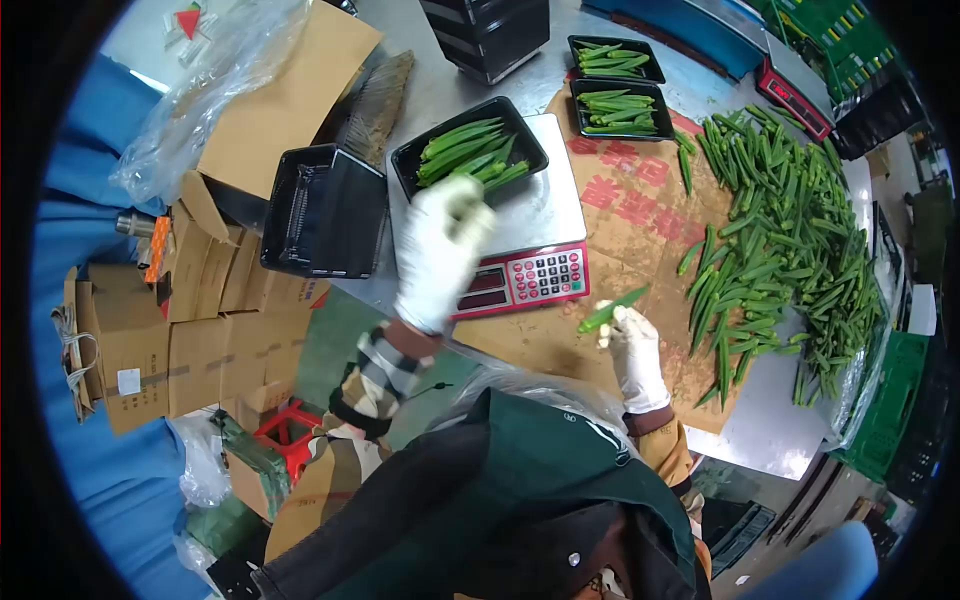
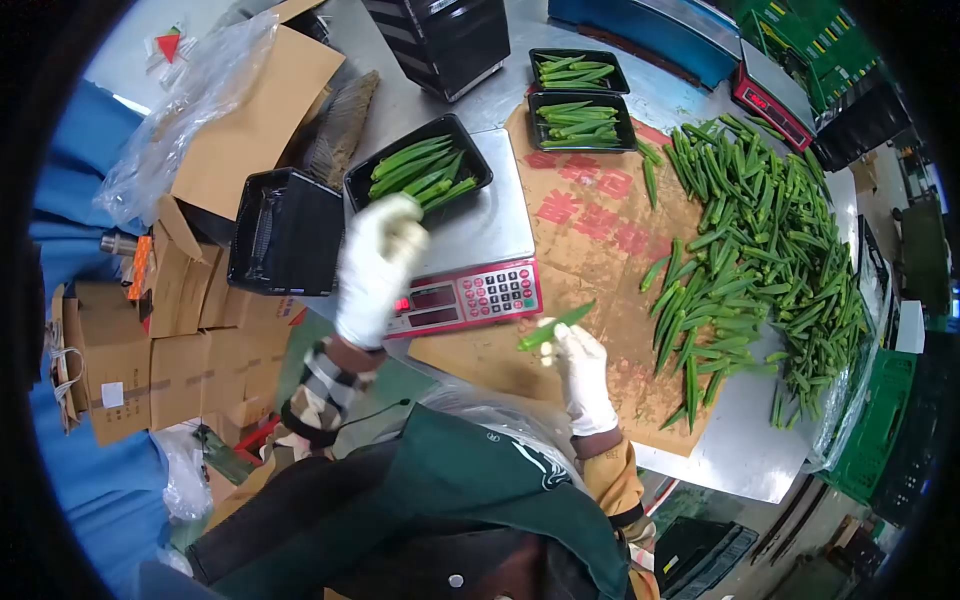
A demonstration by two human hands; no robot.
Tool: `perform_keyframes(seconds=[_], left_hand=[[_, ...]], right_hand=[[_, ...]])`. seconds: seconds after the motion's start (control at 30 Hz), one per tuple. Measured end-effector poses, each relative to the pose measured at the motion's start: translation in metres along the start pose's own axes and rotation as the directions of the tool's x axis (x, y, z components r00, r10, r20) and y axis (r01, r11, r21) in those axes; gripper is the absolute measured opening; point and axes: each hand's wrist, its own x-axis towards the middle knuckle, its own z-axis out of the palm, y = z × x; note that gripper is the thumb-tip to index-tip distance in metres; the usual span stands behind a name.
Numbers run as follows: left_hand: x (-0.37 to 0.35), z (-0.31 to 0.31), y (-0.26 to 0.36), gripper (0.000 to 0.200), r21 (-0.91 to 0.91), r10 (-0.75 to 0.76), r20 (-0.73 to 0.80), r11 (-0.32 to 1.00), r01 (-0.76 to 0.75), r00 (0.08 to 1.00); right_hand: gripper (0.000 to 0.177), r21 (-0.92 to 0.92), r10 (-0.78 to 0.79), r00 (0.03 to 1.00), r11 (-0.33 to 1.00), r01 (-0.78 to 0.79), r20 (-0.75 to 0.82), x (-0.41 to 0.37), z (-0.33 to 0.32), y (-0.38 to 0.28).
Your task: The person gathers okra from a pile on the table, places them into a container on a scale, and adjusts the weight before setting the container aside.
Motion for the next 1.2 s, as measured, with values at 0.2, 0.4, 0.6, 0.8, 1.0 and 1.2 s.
perform_keyframes(seconds=[0.2, 0.4, 0.6, 0.8, 1.0, 1.2], left_hand=[[0.057, -0.06, -0.098, 0.065, 0.17, -0.355, -0.11, 0.914, 0.369, 0.928], [0.097, -0.015, -0.096, 0.026, -0.173, -0.468, 0.158, 0.854, 0.491, 0.869], [0.207, 0.061, -0.071, 0.028, -0.109, -0.318, 0.285, 0.926, 0.361, 0.904], [0.279, 0.163, -0.108, 0.043, 0.137, -0.28, 0.329, 0.959, 0.248, 0.902], [0.227, 0.067, -0.033, 0.064, 0.21, 0.119, 0.14, 0.967, -0.147, 0.983], [0.109, -0.106, -0.037, 0.059, 0.785, 0.259, -0.325, 0.61, 0.107, 0.909]], right_hand=[[0.026, 0.044, 0.141, 0.977, 0.99, -0.136, -0.161, 0.011, -0.091, 0.094], [0.026, 0.153, 0.292, 0.924, 0.953, -0.26, -0.248, 0.004, -0.099, 0.103], [0.023, 0.15, 0.356, 0.895, 0.933, -0.326, -0.268, 0.014, -0.103, 0.099], [0.028, 0.107, 0.36, 0.898, 0.933, -0.344, -0.253, 0.014, -0.1, 0.095], [0.026, 0.192, 0.378, 0.894, 0.922, -0.338, -0.24, 0.016, -0.104, 0.101], [0.029, 0.215, 0.389, 0.892, 0.915, -0.343, -0.232, 0.015, -0.1, 0.093]])
